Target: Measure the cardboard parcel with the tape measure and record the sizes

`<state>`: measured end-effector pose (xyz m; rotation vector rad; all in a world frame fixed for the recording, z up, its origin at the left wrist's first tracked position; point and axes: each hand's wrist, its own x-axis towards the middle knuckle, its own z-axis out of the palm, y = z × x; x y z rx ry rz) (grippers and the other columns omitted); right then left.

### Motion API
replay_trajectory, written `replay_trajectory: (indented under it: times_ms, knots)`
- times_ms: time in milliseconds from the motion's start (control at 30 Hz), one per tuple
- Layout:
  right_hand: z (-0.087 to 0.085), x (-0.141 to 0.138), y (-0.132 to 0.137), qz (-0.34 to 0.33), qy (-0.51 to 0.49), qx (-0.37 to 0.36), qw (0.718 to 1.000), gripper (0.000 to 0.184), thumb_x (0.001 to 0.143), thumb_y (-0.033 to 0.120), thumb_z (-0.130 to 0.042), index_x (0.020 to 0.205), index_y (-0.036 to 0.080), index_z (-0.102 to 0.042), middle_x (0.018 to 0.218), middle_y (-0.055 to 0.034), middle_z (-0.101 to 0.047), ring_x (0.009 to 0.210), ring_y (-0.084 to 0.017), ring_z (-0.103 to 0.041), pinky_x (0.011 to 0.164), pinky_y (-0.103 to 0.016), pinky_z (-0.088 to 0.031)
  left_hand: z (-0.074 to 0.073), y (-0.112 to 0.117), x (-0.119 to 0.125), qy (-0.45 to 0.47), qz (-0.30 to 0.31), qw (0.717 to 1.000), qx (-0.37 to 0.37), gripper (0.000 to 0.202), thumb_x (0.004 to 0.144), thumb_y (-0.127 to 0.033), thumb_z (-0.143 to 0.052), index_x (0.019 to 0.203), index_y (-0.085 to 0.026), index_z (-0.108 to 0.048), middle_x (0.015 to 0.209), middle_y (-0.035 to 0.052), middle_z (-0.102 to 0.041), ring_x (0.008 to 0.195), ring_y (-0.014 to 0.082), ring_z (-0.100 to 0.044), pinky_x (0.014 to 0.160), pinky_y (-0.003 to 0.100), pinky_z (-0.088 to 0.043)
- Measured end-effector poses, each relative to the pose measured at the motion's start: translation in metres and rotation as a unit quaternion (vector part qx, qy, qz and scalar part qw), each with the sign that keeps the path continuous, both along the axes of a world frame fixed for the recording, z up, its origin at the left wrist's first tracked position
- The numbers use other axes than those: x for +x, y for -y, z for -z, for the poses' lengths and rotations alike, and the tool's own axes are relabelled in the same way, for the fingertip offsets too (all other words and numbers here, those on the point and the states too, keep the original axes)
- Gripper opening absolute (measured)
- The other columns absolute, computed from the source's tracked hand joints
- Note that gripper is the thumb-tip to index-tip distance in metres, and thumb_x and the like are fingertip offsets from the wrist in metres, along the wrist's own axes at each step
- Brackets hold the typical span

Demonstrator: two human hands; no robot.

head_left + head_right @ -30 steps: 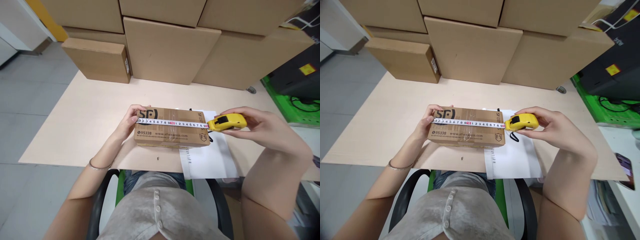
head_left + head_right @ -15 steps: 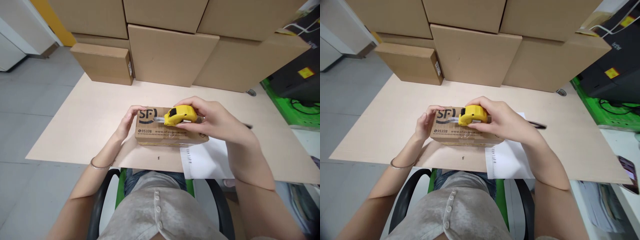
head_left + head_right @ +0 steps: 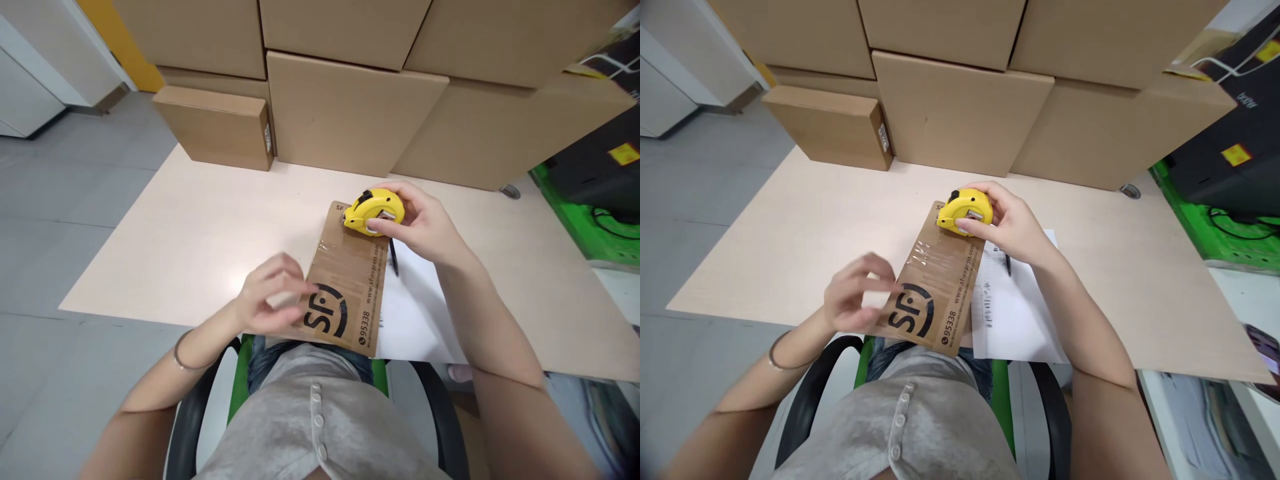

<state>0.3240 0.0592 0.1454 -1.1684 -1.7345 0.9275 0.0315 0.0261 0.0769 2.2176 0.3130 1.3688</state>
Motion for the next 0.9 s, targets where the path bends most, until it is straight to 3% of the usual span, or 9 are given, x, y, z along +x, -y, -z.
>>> replay_trajectory:
  times_ms: [67,100,200,333,400,500,567,733,900]
  knots:
    - [-0.002,-0.004,-0.004,-0.016,-0.014,0.006,1.000,0.050,0.073,0.041,-0.087,0.118,0.027,-0.071,0.126,-0.0050,-0.076,0.114,-0.027,-0.073,0.102,-0.046,-0.058,0.005,-0.024,0.013,0.055,-0.039,0.992,-0.107,0.052,0.088,-0.048,-0.075,0.137,-0.038,-0.065,0.128,0.0076,-0.069,0.121,0.0313,-0.064,0.102,0.048,-0.052]
    - [-0.003,-0.006,-0.005,-0.023,-0.019,0.009,0.999,0.051,0.072,0.041,-0.088,0.118,0.027,-0.072,0.129,-0.0053,-0.075,0.116,-0.028,-0.072,0.104,-0.047,-0.058,0.009,-0.039,0.020,0.059,-0.024,0.982,-0.175,0.064,0.085,-0.055,-0.076,0.144,-0.037,-0.059,0.150,0.0081,-0.058,0.140,0.0354,-0.053,0.114,0.052,-0.046]
    - [-0.004,-0.014,-0.011,-0.039,-0.021,0.012,0.999,0.057,0.070,0.041,-0.089,0.123,0.028,-0.071,0.134,-0.0055,-0.073,0.117,-0.029,-0.072,0.102,-0.047,-0.059,0.021,-0.077,0.040,0.087,0.072,0.953,-0.280,0.089,0.074,-0.069,-0.081,0.151,-0.036,-0.049,0.168,0.0059,-0.039,0.160,0.0406,-0.029,0.129,0.058,-0.027]
    - [-0.006,-0.028,-0.017,-0.060,-0.013,0.003,0.998,0.057,0.071,0.042,-0.089,0.123,0.031,-0.067,0.131,-0.0045,-0.074,0.106,-0.026,-0.076,0.089,-0.043,-0.065,0.030,-0.089,0.056,0.054,0.131,0.925,-0.354,0.079,0.077,-0.061,-0.082,0.145,-0.031,-0.054,0.156,0.0076,-0.053,0.152,0.0391,-0.042,0.126,0.056,-0.034]
    - [-0.008,-0.034,-0.019,-0.086,-0.001,0.016,0.996,0.052,0.073,0.040,-0.089,0.119,0.029,-0.069,0.131,-0.0044,-0.074,0.107,-0.026,-0.075,0.092,-0.042,-0.064,0.033,-0.085,0.060,0.070,0.132,0.916,-0.372,0.078,0.076,-0.065,-0.082,0.141,-0.028,-0.057,0.147,0.0091,-0.060,0.146,0.0395,-0.048,0.122,0.055,-0.039]
    - [-0.015,-0.037,-0.019,-0.109,0.036,0.044,0.992,0.046,0.077,0.037,-0.087,0.119,0.028,-0.072,0.129,-0.0047,-0.074,0.111,-0.027,-0.074,0.099,-0.044,-0.062,0.037,-0.082,0.065,0.123,0.121,0.895,-0.412,0.067,0.085,-0.076,-0.064,0.129,-0.025,-0.063,0.139,0.0094,-0.064,0.142,0.0378,-0.051,0.121,0.055,-0.039]
    - [-0.020,-0.033,-0.016,-0.102,0.060,0.053,0.992,0.045,0.079,0.037,-0.087,0.121,0.027,-0.073,0.127,-0.0051,-0.075,0.111,-0.027,-0.074,0.100,-0.046,-0.062,0.039,-0.083,0.068,0.143,0.100,0.886,-0.429,0.058,0.093,-0.074,-0.052,0.120,-0.025,-0.067,0.131,0.0079,-0.067,0.136,0.0344,-0.055,0.120,0.053,-0.039]
    - [-0.028,0.003,0.005,-0.049,0.099,0.047,0.993,0.045,0.078,0.038,-0.089,0.120,0.029,-0.076,0.124,-0.0039,-0.077,0.109,-0.028,-0.075,0.102,-0.049,-0.062,0.035,-0.084,0.068,0.115,0.063,0.906,-0.403,0.039,0.089,-0.059,-0.066,0.112,-0.028,-0.068,0.121,0.0038,-0.066,0.121,0.0295,-0.058,0.112,0.046,-0.044]
    - [-0.016,0.052,0.032,0.037,0.068,0.039,0.996,0.046,0.076,0.031,-0.092,0.119,0.033,-0.077,0.127,-0.0031,-0.077,0.112,-0.029,-0.075,0.103,-0.049,-0.063,0.033,-0.082,0.065,0.097,0.086,0.897,-0.424,0.035,0.087,-0.052,-0.069,0.114,-0.031,-0.068,0.114,0.0026,-0.064,0.104,0.0269,-0.062,0.095,0.044,-0.052]
